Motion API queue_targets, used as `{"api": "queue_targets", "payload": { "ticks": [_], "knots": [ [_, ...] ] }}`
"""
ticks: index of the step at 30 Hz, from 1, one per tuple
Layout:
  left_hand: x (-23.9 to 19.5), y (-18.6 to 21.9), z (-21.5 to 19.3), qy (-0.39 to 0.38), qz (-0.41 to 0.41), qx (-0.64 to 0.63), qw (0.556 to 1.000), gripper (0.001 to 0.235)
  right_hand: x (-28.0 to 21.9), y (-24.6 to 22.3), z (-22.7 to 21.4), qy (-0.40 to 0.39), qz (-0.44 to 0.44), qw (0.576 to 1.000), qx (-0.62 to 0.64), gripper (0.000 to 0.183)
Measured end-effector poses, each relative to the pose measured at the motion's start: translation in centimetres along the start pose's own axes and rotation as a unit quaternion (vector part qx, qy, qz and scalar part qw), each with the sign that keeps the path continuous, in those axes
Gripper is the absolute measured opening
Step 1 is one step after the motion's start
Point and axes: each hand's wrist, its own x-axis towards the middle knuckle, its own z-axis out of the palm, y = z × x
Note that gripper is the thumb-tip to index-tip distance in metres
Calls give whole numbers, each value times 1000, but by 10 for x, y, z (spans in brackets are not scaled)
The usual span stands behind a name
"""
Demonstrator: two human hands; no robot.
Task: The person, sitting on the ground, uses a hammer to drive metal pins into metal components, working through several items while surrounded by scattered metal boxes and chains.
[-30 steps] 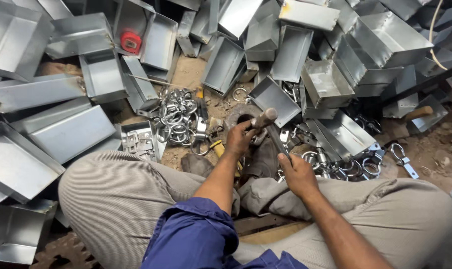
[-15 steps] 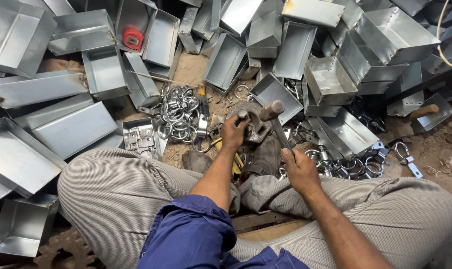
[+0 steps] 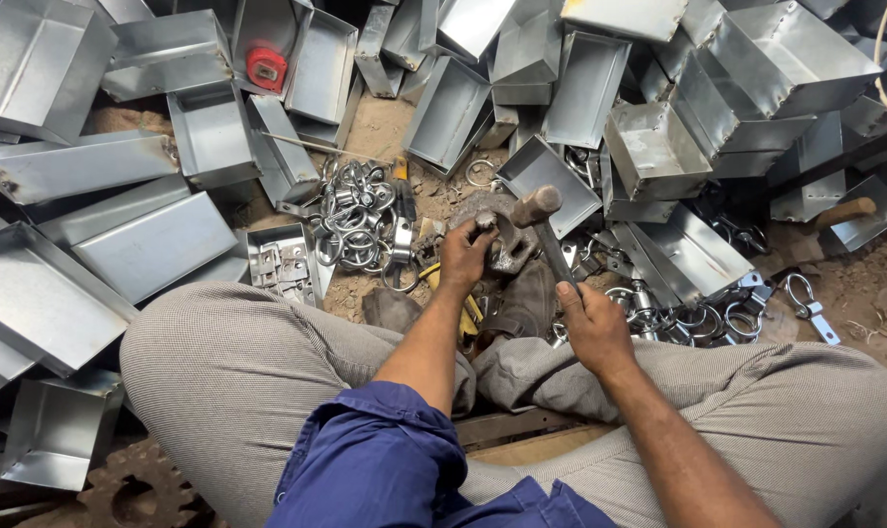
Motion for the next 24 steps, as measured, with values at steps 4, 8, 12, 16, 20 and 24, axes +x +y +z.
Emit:
{"api": "queue_targets", "payload": {
  "ticks": [4,8,12,16,20,24],
  "knots": [
    [-3,-4,0,15,35,54,998,22,0,-3,-2,2,-14,1000,-2,57],
    [-10,9,1,-3,21,118,993,25,-9,-22,-14,27,-59,998,-1,52],
    [-22,21,1,-6,74,117,990,28,-24,-42,-38,44,-111,992,38,46],
    [-27,27,-5,-32,69,117,990,26,-20,-36,-22,80,-192,978,27,53],
    [-26,14,-8,-27,44,170,984,25,-1,-17,3,-40,-117,986,-116,57],
    [-17,-5,-4,-2,56,170,984,19,-15,-7,12,-76,-19,992,-98,59]
  ]
}}
